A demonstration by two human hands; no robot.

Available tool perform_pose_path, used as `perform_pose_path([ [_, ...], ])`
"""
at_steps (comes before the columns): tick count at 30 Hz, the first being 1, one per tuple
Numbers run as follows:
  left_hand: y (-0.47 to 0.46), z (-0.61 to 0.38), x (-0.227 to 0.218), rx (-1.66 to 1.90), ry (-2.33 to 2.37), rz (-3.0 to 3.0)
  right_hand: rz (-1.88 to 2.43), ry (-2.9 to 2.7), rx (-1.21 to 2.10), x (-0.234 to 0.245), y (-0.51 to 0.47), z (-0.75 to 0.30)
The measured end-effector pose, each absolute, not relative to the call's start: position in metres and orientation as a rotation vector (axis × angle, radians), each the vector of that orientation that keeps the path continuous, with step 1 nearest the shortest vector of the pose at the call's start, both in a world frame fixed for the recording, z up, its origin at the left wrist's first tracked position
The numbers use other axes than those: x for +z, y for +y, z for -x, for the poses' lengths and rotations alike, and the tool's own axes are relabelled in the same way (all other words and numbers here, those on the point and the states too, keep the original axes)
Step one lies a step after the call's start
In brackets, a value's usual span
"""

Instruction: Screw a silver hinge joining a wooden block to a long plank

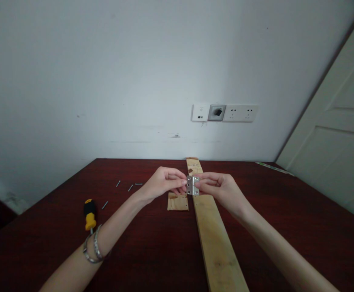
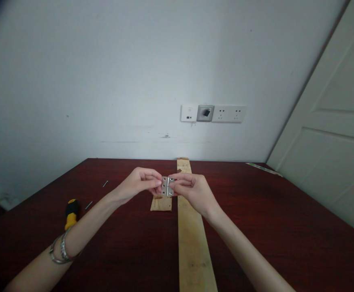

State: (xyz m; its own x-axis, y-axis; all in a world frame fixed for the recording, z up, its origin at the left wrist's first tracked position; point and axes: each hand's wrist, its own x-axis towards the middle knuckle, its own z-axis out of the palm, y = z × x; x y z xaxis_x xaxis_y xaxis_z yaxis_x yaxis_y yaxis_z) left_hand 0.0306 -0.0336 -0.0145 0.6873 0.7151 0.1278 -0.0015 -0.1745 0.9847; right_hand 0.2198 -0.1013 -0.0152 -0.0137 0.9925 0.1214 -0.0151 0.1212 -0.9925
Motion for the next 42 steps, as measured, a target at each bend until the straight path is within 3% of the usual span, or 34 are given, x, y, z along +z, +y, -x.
perform_pose_path([
  [11, -0.041, -0.038, -0.015, 0.852, 0.758, -1.731, 1.164, -1.372, 0.934, -0.019, -0.102, -0.215],
  [27, -0.041, -0.040, -0.018, 0.947, 0.765, -1.733, 1.009, -1.466, 1.111, -0.024, -0.101, -0.218],
  [42, -0.051, -0.041, -0.012, 1.043, 0.767, -1.827, 0.896, -1.662, 0.910, -0.038, -0.092, -0.226],
])
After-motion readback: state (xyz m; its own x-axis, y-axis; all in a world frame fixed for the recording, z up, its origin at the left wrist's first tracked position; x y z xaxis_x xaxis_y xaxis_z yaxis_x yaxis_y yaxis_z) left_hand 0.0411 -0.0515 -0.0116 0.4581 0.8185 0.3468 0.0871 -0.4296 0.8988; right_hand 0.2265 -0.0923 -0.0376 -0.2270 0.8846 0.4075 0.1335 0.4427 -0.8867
